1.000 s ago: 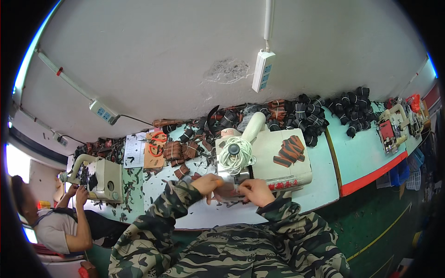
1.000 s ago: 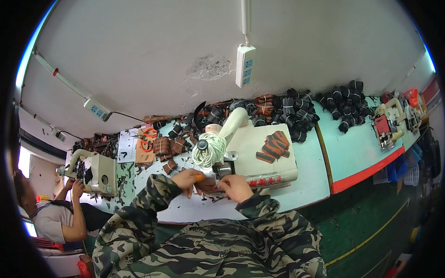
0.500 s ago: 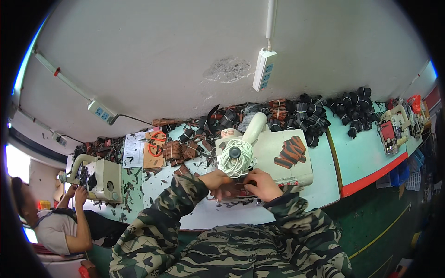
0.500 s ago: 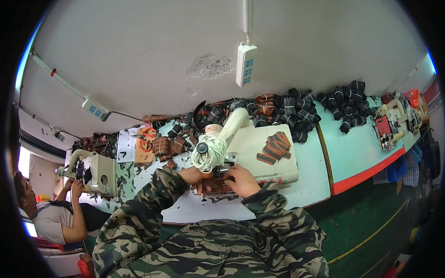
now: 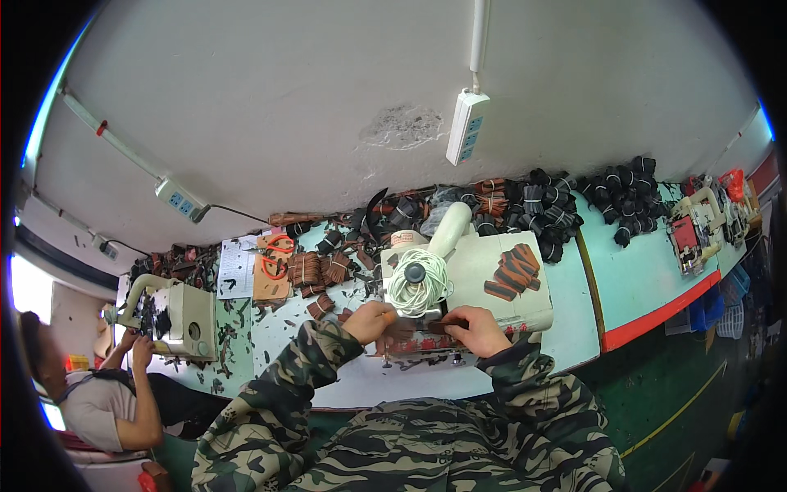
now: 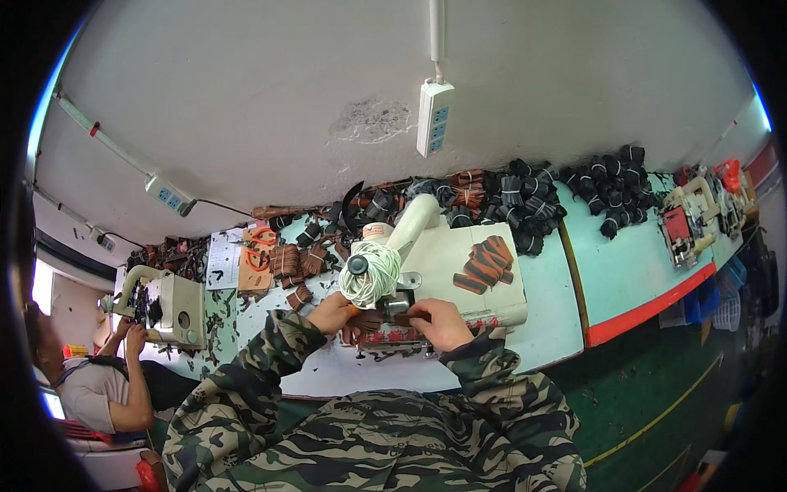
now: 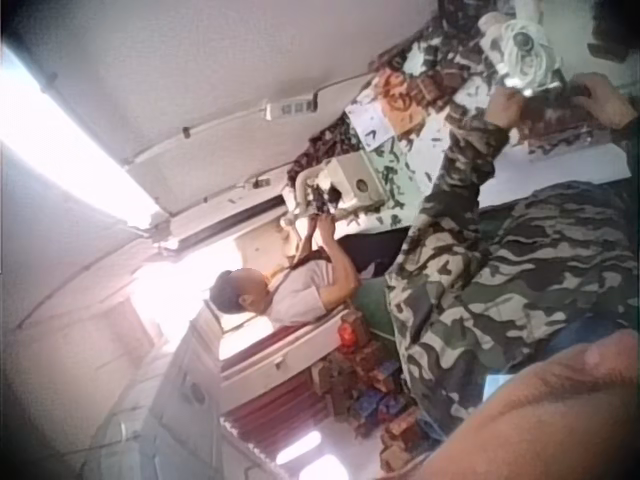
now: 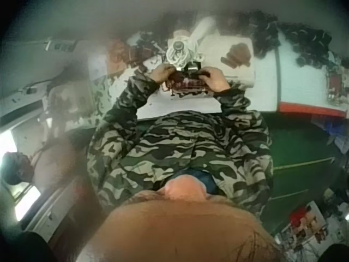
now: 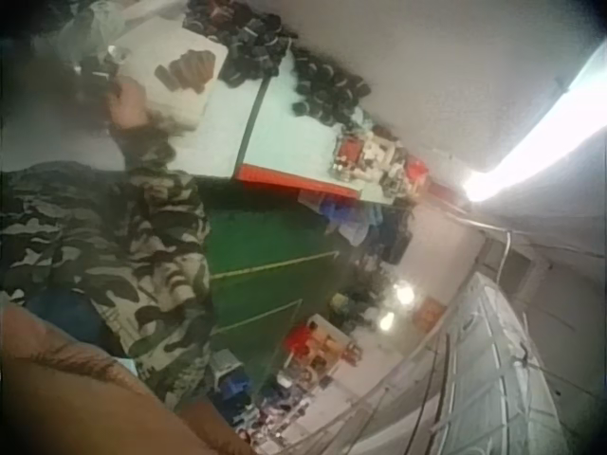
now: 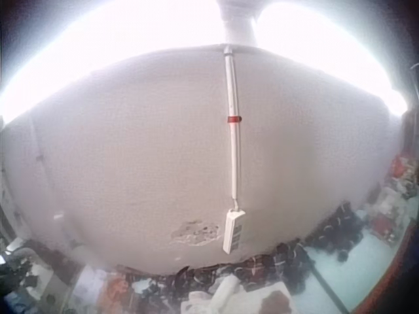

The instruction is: The person retrieves bundles of leather pieces from a bag and carries them to a workbench. They remove rubber bands from the bundles and feed the pieces individually through a machine by hand.

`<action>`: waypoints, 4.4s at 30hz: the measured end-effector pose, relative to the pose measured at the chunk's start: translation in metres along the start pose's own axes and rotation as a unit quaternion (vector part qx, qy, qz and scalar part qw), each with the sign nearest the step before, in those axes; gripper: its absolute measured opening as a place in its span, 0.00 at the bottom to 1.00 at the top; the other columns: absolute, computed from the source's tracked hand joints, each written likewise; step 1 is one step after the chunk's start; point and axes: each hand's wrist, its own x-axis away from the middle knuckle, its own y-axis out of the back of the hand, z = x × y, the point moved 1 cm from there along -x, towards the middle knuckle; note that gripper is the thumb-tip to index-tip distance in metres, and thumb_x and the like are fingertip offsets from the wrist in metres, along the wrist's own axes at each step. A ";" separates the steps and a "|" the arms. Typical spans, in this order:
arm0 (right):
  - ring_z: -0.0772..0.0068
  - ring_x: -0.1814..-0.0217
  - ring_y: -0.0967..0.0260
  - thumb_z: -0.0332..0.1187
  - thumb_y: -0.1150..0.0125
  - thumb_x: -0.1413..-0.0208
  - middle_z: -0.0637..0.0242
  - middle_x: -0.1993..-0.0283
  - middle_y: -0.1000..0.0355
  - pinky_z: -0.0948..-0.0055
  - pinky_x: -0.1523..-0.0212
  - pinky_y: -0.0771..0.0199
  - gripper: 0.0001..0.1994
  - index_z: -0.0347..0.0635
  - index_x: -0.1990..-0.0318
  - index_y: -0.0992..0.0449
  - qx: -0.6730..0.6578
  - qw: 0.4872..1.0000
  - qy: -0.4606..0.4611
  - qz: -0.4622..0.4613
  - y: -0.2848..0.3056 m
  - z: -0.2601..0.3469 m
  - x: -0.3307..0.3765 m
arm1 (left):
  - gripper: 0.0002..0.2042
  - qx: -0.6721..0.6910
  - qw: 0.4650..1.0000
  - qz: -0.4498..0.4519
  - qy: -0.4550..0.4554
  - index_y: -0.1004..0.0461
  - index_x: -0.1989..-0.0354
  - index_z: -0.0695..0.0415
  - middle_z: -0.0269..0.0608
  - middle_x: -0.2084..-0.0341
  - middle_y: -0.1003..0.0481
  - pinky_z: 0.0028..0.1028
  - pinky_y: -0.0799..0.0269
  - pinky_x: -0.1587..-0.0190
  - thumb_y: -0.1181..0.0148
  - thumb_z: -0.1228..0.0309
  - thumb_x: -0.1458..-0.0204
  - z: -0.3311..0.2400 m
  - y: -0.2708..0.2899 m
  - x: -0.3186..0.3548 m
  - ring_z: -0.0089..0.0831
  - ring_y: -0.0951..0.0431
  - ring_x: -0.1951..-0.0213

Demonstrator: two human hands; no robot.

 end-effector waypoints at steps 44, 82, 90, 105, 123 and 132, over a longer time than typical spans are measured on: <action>0.71 0.69 0.30 0.24 0.42 0.56 0.60 0.71 0.29 0.75 0.67 0.32 0.10 0.34 0.64 0.28 0.112 0.983 0.143 -0.013 -0.006 -0.002 -0.006 | 0.12 -0.033 0.997 -0.066 0.007 0.32 0.67 0.67 0.43 0.81 0.26 0.24 0.31 0.84 0.57 0.70 0.47 -0.014 -0.028 -0.003 0.29 0.24 0.82; 0.77 0.72 0.32 0.30 0.40 0.54 0.62 0.71 0.29 0.78 0.70 0.32 0.15 0.36 0.58 0.31 -0.036 0.992 0.063 -0.100 -0.033 0.009 0.066 | 0.14 -0.413 0.851 -0.222 -0.239 0.35 0.67 0.55 0.44 0.81 0.28 0.37 0.33 0.77 0.42 0.63 0.60 -0.024 -0.110 0.043 0.43 0.26 0.77; 0.86 0.74 0.36 0.24 0.41 0.54 0.70 0.72 0.30 0.84 0.74 0.35 0.08 0.33 0.65 0.27 -0.217 0.965 0.007 -0.145 -0.004 -0.007 0.057 | 0.15 -0.344 0.928 -0.108 -0.095 0.31 0.65 0.58 0.46 0.81 0.27 0.34 0.32 0.77 0.47 0.58 0.52 -0.002 -0.090 0.051 0.40 0.25 0.79; 0.63 0.69 0.31 0.27 0.40 0.58 0.59 0.67 0.30 0.73 0.67 0.30 0.11 0.36 0.64 0.28 0.030 0.951 0.178 -0.251 0.002 -0.008 0.054 | 0.07 -0.127 0.890 -0.257 -0.355 0.31 0.64 0.60 0.40 0.75 0.27 0.21 0.31 0.77 0.47 0.75 0.52 -0.025 -0.107 -0.021 0.27 0.26 0.77; 0.55 0.64 0.33 0.32 0.40 0.60 0.60 0.64 0.36 0.63 0.66 0.31 0.14 0.43 0.63 0.32 0.246 0.928 0.076 -0.268 0.025 -0.037 0.029 | 0.36 -0.239 0.902 -0.251 -0.256 0.55 0.42 0.66 0.61 0.48 0.44 0.37 0.42 0.47 0.48 0.80 0.65 -0.054 -0.132 -0.046 0.53 0.42 0.46; 0.53 0.67 0.34 0.32 0.41 0.59 0.58 0.72 0.35 0.63 0.67 0.33 0.10 0.40 0.68 0.29 0.141 0.955 0.154 -0.209 0.031 -0.021 0.039 | 0.34 -0.423 0.778 -0.259 -0.385 0.47 0.44 0.59 0.57 0.51 0.39 0.36 0.33 0.56 0.44 0.76 0.65 -0.067 -0.126 -0.020 0.49 0.32 0.55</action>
